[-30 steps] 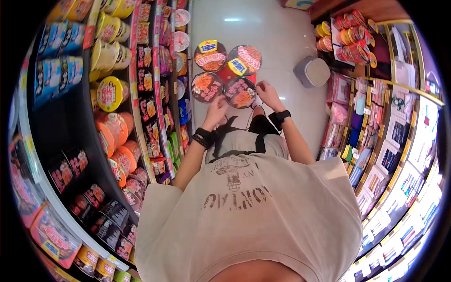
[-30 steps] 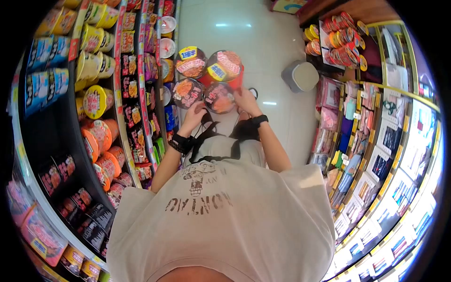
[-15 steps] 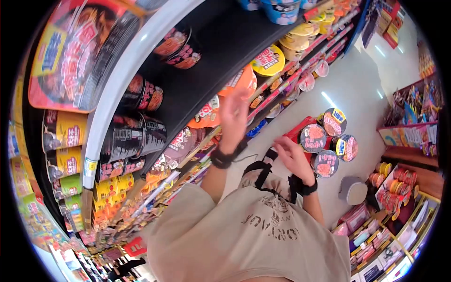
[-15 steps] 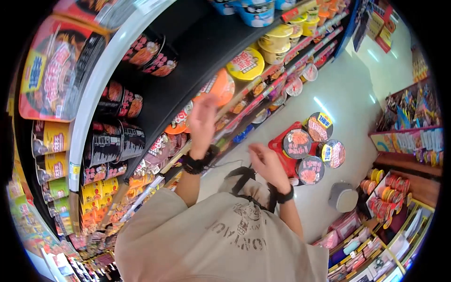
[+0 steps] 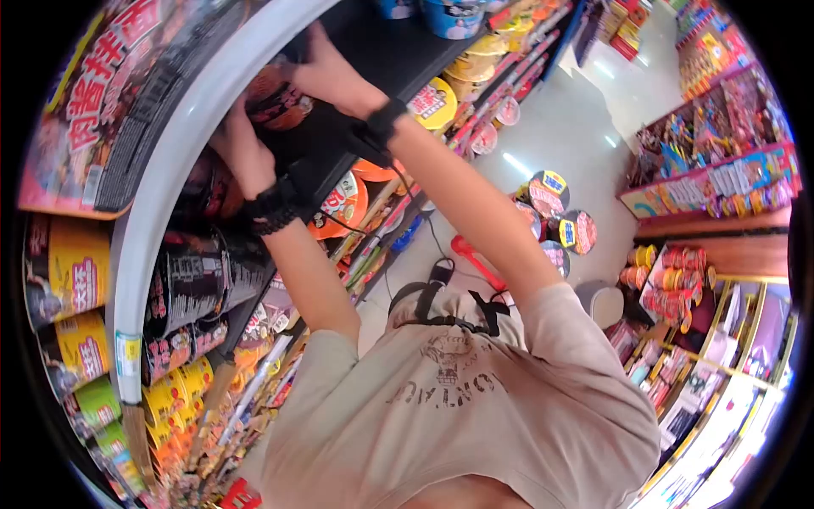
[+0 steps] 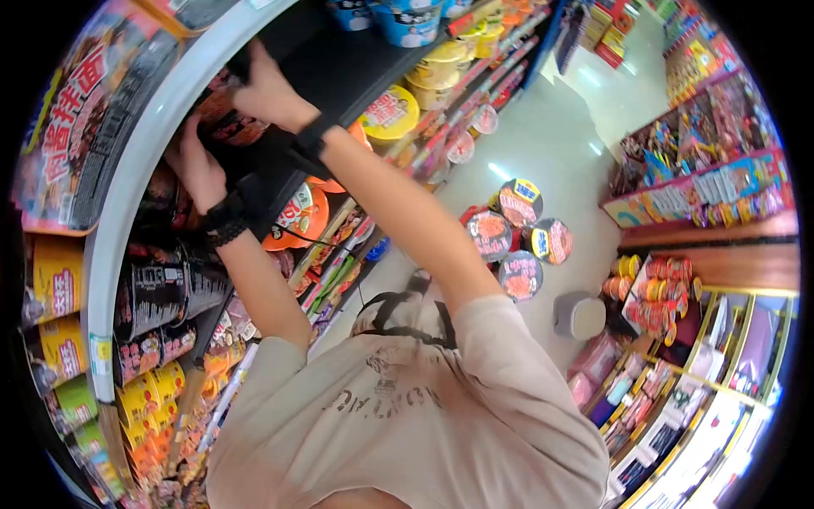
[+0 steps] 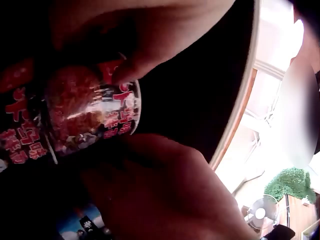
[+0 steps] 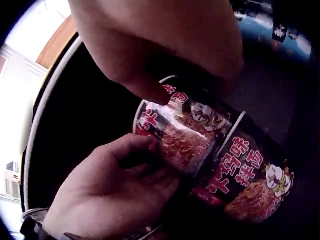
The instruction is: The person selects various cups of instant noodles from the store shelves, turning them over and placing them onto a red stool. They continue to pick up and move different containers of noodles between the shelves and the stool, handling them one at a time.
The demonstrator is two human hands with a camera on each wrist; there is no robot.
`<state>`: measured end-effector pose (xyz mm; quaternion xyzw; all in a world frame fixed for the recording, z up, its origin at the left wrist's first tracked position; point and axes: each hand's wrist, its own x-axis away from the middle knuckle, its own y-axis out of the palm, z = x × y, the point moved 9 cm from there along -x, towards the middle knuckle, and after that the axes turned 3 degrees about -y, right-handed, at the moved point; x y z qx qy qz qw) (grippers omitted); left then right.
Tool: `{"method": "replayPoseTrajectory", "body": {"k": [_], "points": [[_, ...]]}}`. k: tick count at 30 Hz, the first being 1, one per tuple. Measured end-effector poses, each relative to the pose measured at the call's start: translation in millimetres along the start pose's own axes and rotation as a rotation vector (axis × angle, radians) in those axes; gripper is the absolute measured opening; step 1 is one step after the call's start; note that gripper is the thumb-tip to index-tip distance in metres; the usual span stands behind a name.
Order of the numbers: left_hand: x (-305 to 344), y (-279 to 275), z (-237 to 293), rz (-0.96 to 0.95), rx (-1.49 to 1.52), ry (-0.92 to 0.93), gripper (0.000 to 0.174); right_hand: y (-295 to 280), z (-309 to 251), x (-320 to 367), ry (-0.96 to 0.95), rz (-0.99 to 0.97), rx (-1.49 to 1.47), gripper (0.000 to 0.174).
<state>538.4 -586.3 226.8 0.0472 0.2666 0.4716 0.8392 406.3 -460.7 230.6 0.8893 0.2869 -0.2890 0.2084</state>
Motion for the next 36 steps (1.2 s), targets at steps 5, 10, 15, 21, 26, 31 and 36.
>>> {"method": "replayPoseTrajectory", "body": {"k": [5, 10, 15, 21, 26, 31, 36], "points": [[-2, 22, -2, -0.257, -0.070, -0.037, 0.058, 22, -8, -17, -0.276, -0.140, -0.019, 0.095], [6, 13, 6, -0.259, -0.251, 0.073, 0.070, 0, -20, 14, -0.145, -0.038, 0.353, 0.086], [110, 44, 47, -0.317, -0.434, 0.214, 0.077, -64, -99, 96, -0.138, 0.120, 0.226, 0.077], [237, 84, 6, -0.677, -0.149, -0.019, 0.091, -173, -141, 234, 0.152, 0.251, 0.334, 0.069], [325, 148, -113, -1.051, -0.052, -0.575, 0.090, -275, -121, 341, 0.399, 0.554, 0.404, 0.062], [398, 213, -226, -1.305, -0.108, -0.686, 0.086, -374, -67, 414, 0.627, 0.551, 0.748, 0.065], [442, 264, -286, -1.313, -0.041, -0.848, 0.068, -449, -24, 441, 0.522, 0.723, 0.373, 0.064]]}}
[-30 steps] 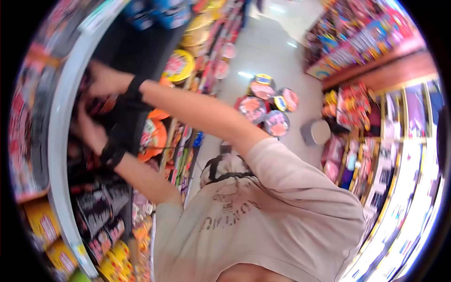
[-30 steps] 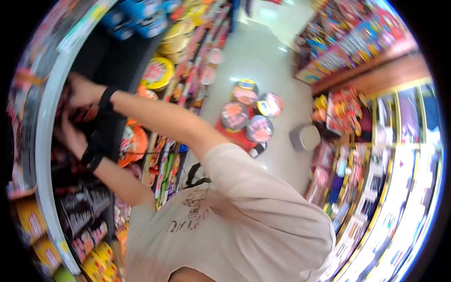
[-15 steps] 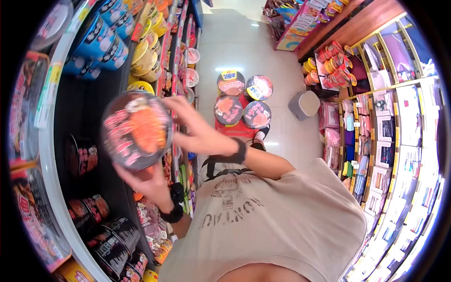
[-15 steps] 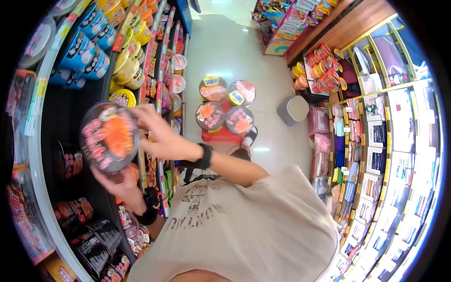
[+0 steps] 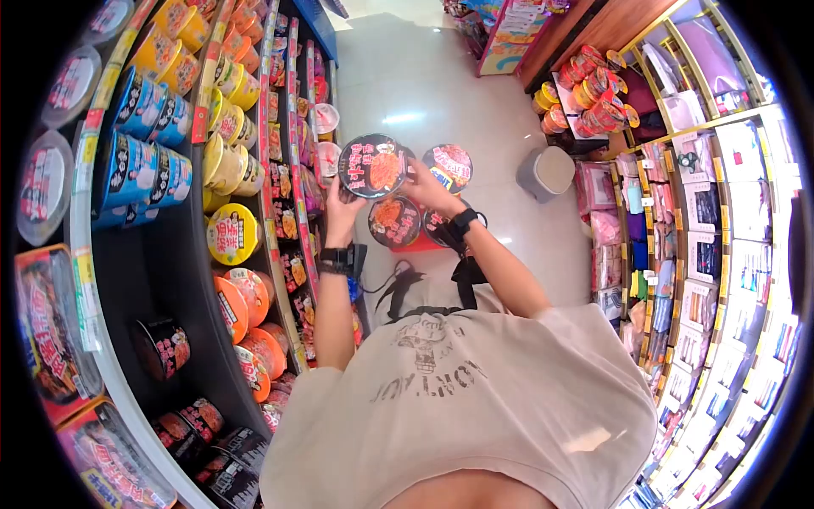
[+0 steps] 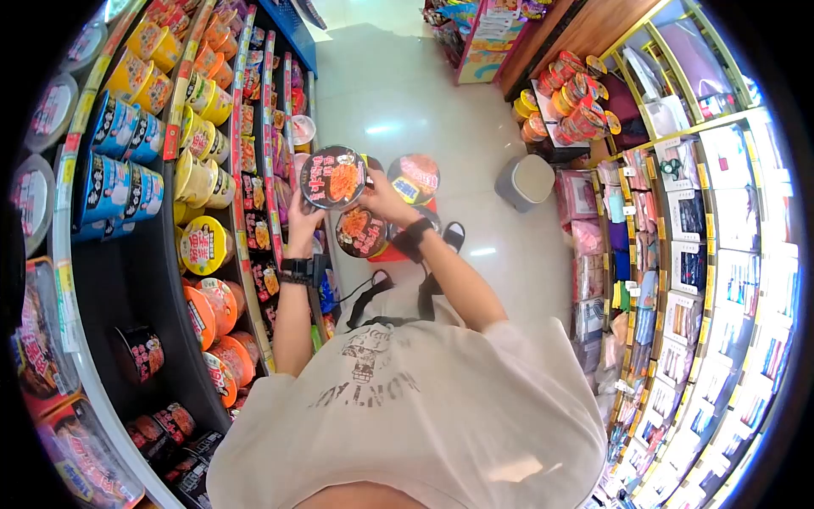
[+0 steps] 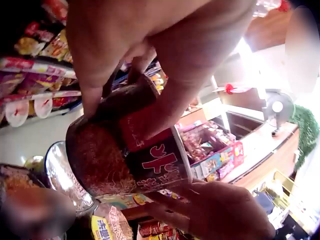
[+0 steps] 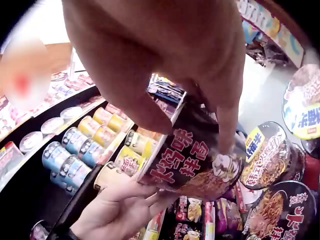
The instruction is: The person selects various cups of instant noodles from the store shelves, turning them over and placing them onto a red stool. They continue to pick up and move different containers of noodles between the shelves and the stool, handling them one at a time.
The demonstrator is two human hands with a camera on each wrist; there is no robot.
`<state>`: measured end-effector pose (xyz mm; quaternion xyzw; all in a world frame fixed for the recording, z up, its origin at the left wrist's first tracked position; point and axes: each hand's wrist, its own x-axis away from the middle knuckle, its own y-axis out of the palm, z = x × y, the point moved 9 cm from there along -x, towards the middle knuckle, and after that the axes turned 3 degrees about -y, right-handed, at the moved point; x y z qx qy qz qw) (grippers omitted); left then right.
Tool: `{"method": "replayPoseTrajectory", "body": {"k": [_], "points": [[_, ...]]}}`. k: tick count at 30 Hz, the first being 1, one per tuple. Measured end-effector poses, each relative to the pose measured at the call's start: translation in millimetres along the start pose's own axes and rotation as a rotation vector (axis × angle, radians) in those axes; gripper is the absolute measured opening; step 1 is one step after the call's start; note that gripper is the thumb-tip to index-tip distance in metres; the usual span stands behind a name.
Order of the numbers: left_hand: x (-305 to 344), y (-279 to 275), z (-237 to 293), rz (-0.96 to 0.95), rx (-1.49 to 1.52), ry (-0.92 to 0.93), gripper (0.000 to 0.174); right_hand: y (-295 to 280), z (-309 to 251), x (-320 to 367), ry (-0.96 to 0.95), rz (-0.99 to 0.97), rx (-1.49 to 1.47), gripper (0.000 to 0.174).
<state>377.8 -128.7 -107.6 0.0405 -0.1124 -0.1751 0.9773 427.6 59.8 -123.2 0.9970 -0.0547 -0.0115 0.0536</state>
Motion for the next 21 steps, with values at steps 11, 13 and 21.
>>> {"method": "replayPoseTrajectory", "body": {"k": [11, 13, 21], "points": [[-54, 16, -91, 0.103, 0.310, -0.287, 0.074, -36, 87, -21, 0.290, -0.020, 0.000, 0.062], [-54, 14, -102, 0.137, 0.274, -0.273, 0.076, -38, 100, -19, 0.186, 0.023, -0.026, 0.062], [-55, 27, -86, 0.266, 0.258, -0.291, 0.080, -40, 67, -19, 0.200, 0.102, -0.154, 0.062]]}}
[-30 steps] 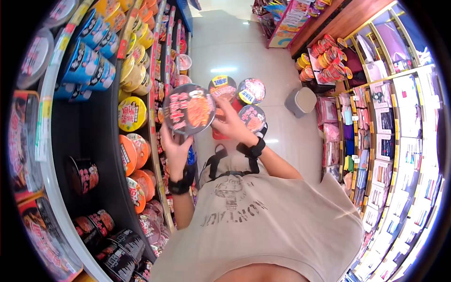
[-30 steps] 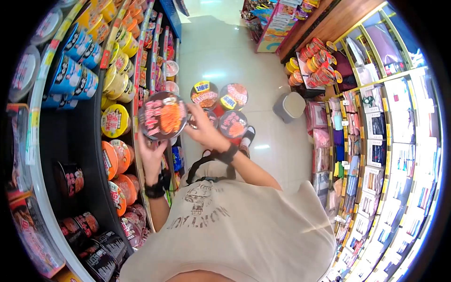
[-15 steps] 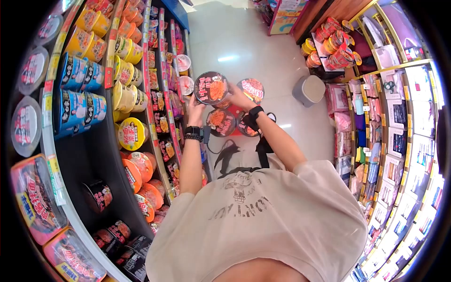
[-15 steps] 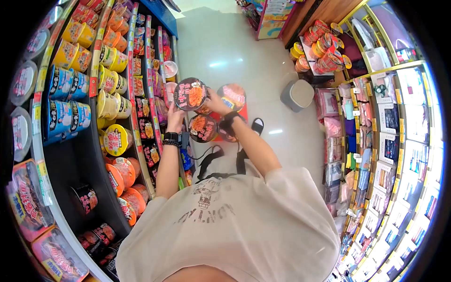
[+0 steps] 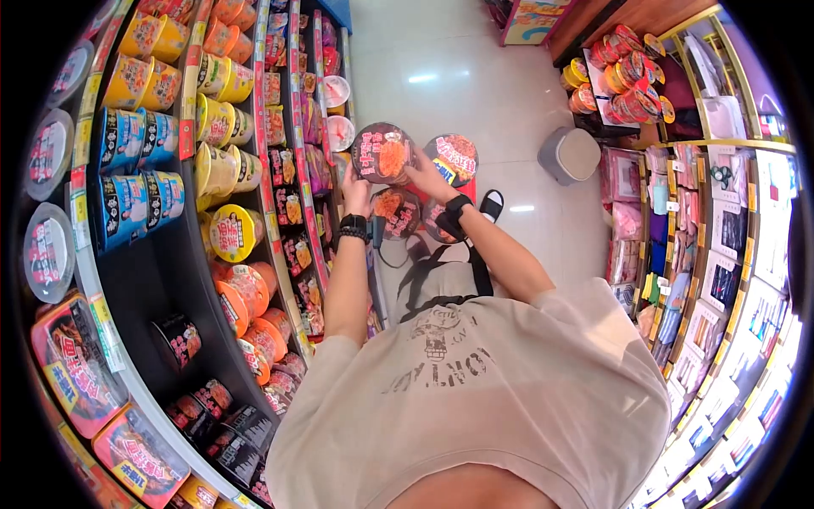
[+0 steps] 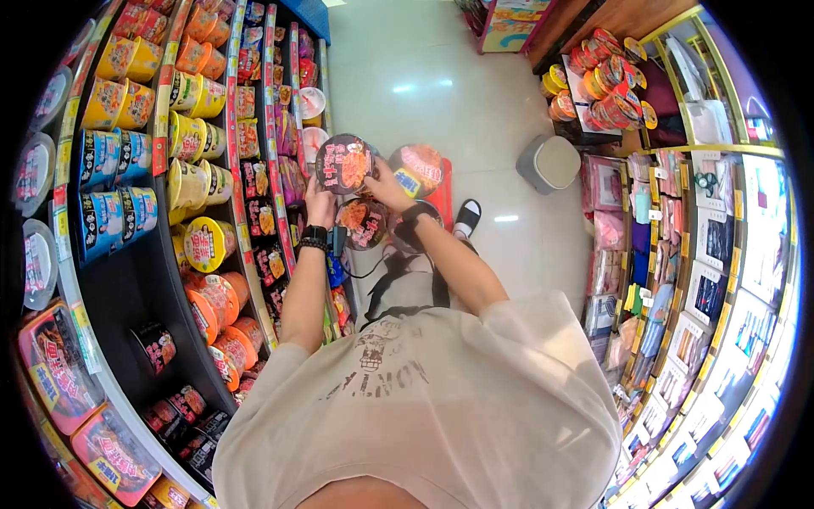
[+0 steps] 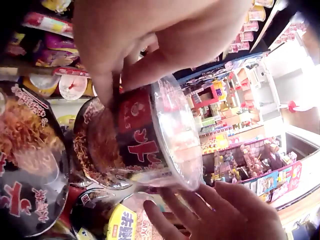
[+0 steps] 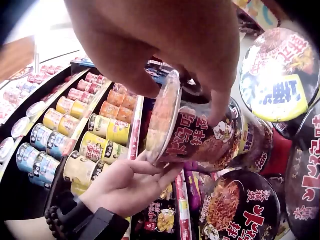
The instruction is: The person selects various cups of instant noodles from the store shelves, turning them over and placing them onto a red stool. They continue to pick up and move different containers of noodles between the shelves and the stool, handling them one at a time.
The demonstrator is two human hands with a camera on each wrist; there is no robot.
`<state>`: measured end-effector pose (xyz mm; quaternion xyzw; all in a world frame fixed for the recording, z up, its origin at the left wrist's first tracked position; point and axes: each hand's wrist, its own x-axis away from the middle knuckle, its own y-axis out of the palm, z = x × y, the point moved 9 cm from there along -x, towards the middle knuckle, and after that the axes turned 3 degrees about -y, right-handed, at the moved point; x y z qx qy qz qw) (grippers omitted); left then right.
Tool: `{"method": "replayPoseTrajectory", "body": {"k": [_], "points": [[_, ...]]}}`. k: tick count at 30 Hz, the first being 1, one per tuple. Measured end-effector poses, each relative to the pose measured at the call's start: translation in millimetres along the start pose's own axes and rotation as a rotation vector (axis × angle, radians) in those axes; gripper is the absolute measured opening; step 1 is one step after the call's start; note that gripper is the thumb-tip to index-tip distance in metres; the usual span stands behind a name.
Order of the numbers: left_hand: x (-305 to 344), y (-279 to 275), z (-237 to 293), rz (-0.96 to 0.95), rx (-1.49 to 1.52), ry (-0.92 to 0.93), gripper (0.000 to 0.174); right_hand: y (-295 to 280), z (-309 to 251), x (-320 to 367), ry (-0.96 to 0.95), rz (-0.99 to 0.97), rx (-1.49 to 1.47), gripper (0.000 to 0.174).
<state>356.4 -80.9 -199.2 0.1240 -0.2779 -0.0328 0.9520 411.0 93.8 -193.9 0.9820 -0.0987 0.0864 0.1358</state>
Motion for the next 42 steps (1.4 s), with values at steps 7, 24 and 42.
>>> {"method": "replayPoseTrajectory", "body": {"k": [7, 24, 42], "points": [[-2, -19, -23, 0.073, -0.086, -0.047, 0.074, -8, 27, -3, 0.012, 0.015, 0.049, 0.067], [181, -120, 75, 0.252, -0.086, 0.456, 0.032, 148, -103, 110, 0.096, -0.587, 0.148, 0.025], [415, -356, 306, 0.817, 0.413, 1.156, 0.048, 594, -174, 164, -0.151, -1.034, 0.003, 0.047]]}}
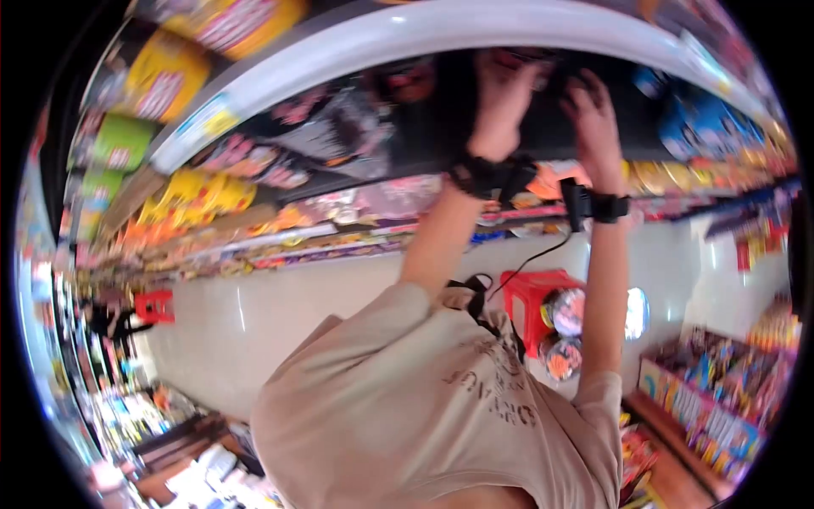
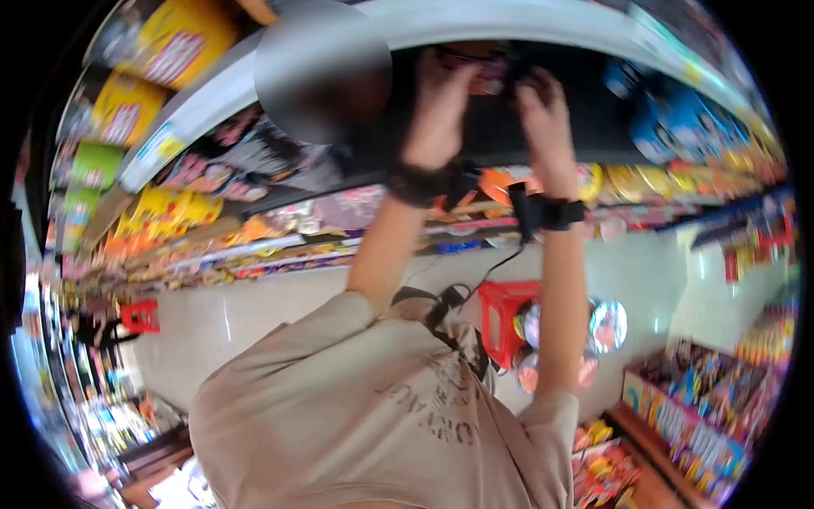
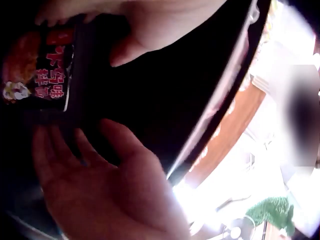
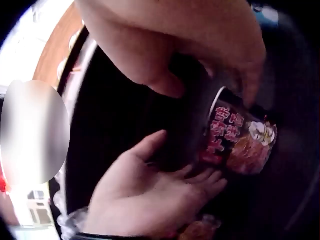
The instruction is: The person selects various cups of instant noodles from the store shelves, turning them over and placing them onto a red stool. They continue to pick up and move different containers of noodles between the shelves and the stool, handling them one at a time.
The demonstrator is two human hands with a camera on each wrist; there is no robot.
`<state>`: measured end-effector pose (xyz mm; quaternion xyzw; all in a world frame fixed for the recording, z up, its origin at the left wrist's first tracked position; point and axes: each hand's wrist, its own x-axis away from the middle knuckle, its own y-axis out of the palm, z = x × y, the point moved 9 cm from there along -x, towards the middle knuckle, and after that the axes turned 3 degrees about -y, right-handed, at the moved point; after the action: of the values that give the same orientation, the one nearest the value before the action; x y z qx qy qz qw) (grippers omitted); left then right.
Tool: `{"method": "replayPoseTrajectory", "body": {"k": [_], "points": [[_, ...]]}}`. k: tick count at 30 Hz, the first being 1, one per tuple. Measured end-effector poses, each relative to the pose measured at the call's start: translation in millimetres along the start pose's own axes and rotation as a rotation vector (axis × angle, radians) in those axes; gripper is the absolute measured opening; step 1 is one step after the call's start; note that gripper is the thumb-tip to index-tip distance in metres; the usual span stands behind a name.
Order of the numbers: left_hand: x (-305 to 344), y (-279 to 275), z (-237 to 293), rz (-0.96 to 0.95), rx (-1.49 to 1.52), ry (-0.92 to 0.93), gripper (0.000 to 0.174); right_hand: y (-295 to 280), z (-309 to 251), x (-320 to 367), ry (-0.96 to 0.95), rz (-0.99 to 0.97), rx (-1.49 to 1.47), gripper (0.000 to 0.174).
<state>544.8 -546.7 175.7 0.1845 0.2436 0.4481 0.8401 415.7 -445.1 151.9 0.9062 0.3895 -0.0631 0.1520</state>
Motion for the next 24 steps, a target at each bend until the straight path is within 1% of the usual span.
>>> {"method": "replayPoseTrajectory", "body": {"k": [1, 2, 3, 4, 5, 7, 8, 9, 10, 11, 12, 14, 16, 18, 20, 22, 24], "points": [[-9, -6, -6, 0.032, 0.054, -0.069, 0.050, 3, 11, -21, 0.021, -0.048, 0.028, 0.051], [-17, -7, -16, 0.055, 0.122, -0.144, 0.053, 3, 20, -41, 0.041, -0.061, 0.125, 0.051], [-31, -14, -21, 0.125, 0.056, -0.022, 0.050, 7, 25, -50, 0.060, -0.069, 0.091, 0.050], [-38, -21, -12, 0.191, -0.006, 0.092, 0.046, 13, 26, -56, 0.078, -0.069, 0.062, 0.049], [-45, -24, -19, 0.127, -0.101, 0.025, 0.051, 19, 29, -60, 0.100, -0.069, 0.074, 0.048], [-55, -37, -30, 0.145, -0.034, -0.021, 0.037, 23, 33, -62, 0.150, -0.050, 0.109, 0.046], [-57, -38, -41, 0.148, 0.003, -0.053, 0.032, 22, 33, -62, 0.115, -0.059, 0.136, 0.045], [-49, -36, -32, 0.143, -0.034, -0.071, 0.031, 19, 36, -65, 0.077, -0.067, 0.166, 0.045], [-33, -28, -7, 0.177, -0.050, -0.073, 0.029, 14, 35, -67, 0.038, -0.070, 0.196, 0.044], [-36, -31, -13, 0.157, -0.056, -0.021, 0.032, 14, 30, -63, -0.010, -0.048, 0.198, 0.043], [-38, -31, -21, 0.134, -0.062, 0.028, 0.036, 19, 15, -47, -0.050, -0.016, 0.134, 0.044], [-22, -27, -21, 0.090, -0.067, 0.053, 0.044, 14, -7, -23, -0.132, 0.013, 0.151, 0.053], [11, -6, 2, 0.043, -0.050, 0.064, 0.049, 0, -27, 19, -0.152, 0.130, 0.110, 0.059], [40, 3, 1, -0.001, -0.218, 0.070, 0.051, -21, -39, 60, -0.259, 0.134, 0.167, 0.069], [79, 19, 2, -0.104, -0.392, 0.029, 0.053, -45, -50, 119, -0.193, 0.325, 0.224, 0.059], [120, 40, -10, -0.252, -0.258, -0.087, 0.053, -65, -61, 175, -0.153, 0.443, 0.148, 0.063], [160, 60, -25, -0.364, -0.199, -0.249, 0.053, -94, -65, 224, -0.176, 0.523, 0.221, 0.076]]}}
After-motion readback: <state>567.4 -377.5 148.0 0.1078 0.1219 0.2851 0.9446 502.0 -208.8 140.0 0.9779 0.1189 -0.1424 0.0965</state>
